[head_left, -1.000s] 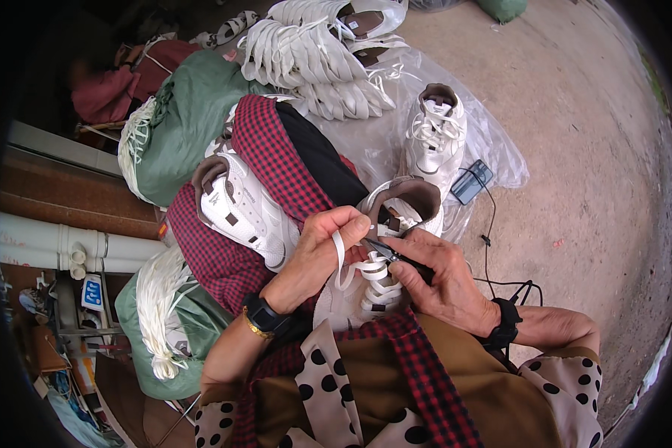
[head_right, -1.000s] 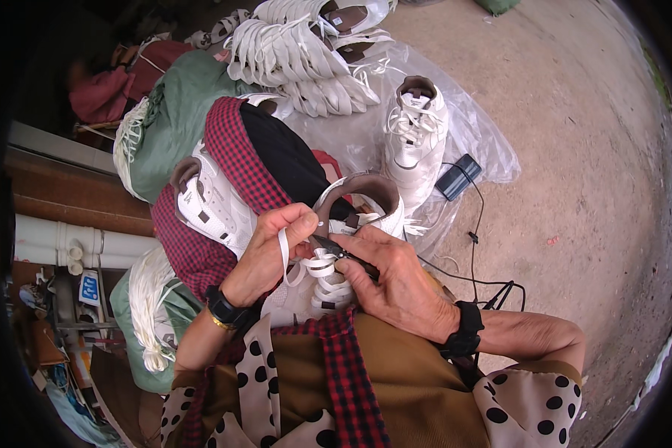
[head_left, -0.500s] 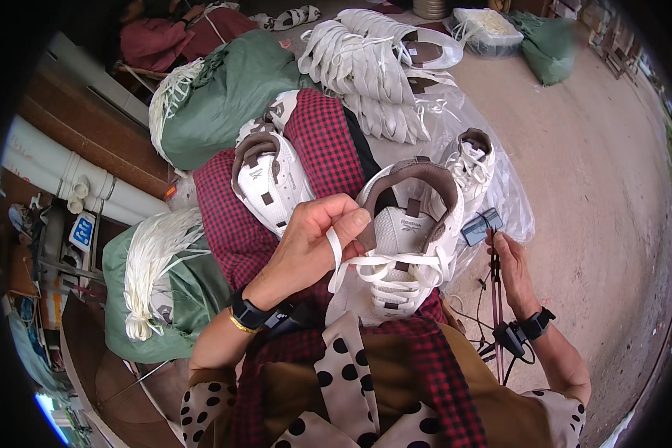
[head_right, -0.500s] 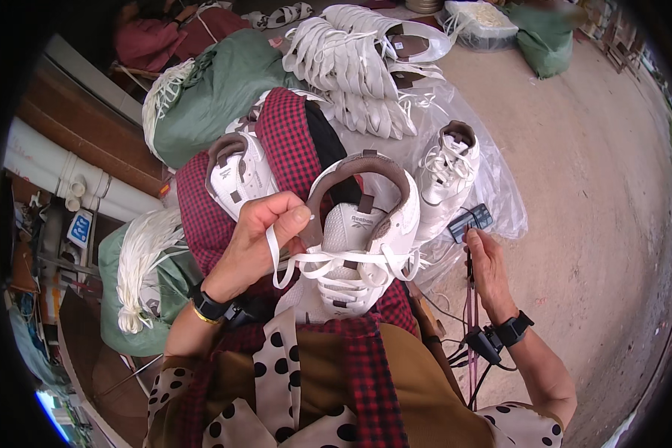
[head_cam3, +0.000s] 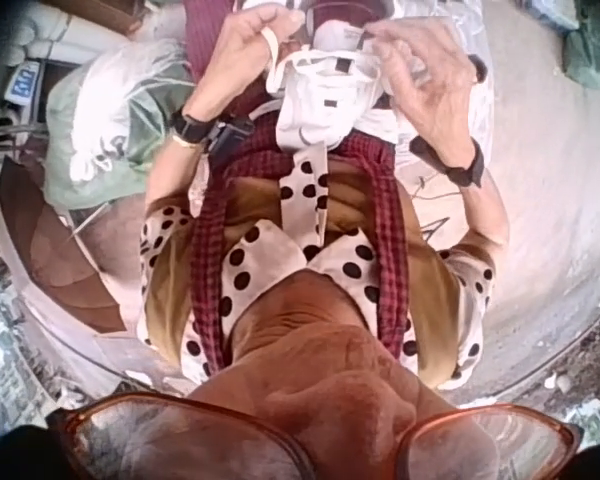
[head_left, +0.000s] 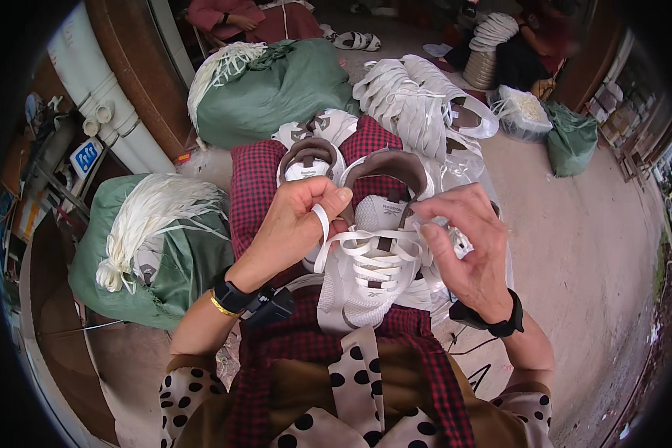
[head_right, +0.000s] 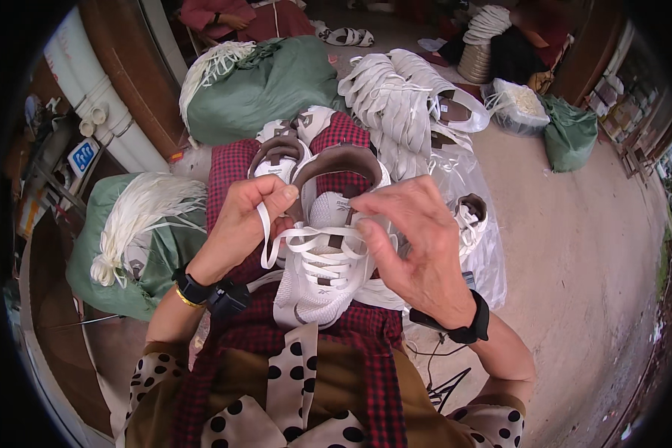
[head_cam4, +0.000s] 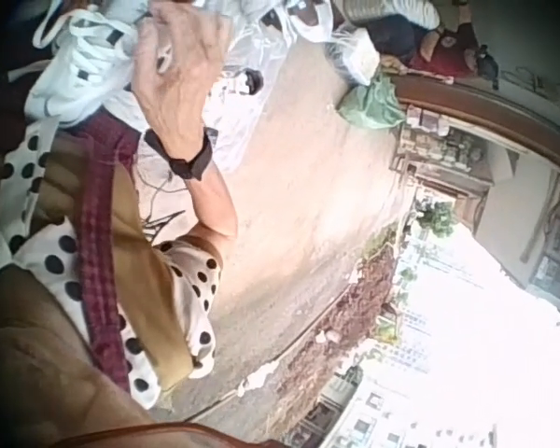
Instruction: The recorder is lacing a pair of white sneakers by threading white laces through the eyelets.
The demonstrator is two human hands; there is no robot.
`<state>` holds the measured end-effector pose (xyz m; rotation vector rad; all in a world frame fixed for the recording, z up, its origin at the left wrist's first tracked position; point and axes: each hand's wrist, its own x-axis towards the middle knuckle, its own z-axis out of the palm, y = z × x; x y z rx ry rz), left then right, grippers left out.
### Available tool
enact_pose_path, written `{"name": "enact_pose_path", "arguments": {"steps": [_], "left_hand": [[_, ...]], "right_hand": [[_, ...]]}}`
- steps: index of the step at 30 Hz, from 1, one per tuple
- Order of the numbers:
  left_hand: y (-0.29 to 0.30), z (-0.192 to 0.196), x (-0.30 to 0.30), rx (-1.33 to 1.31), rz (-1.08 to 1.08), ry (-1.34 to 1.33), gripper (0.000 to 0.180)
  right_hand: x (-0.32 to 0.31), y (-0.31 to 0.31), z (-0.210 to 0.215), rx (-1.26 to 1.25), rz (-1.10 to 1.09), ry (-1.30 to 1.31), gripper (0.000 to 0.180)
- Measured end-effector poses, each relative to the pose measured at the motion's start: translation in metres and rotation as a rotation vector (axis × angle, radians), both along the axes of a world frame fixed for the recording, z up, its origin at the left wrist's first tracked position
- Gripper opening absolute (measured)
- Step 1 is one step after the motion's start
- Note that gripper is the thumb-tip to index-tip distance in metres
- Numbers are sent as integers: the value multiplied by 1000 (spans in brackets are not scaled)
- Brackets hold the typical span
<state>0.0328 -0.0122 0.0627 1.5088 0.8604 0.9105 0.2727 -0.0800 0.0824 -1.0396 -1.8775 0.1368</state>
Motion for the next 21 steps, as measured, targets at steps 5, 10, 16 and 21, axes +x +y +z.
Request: {"name": "enact_pose_path", "arguments": {"steps": [5, 10, 16, 21], "left_hand": [[12, -24, 7, 138, 27, 39, 32], [5, -19, -11, 132, -14, 96, 24], [-2, -28, -14, 105, -18, 7, 10], [-2, -20, -14, 212, 111, -102, 39]], "right_hand": [[-41, 34, -20, -148, 48, -390, 31], [-47, 31, -30, -115, -16, -291, 35], [-52, 27, -33, -132, -46, -172, 33], [-49, 25, -40, -111, -27, -64, 43]]}}
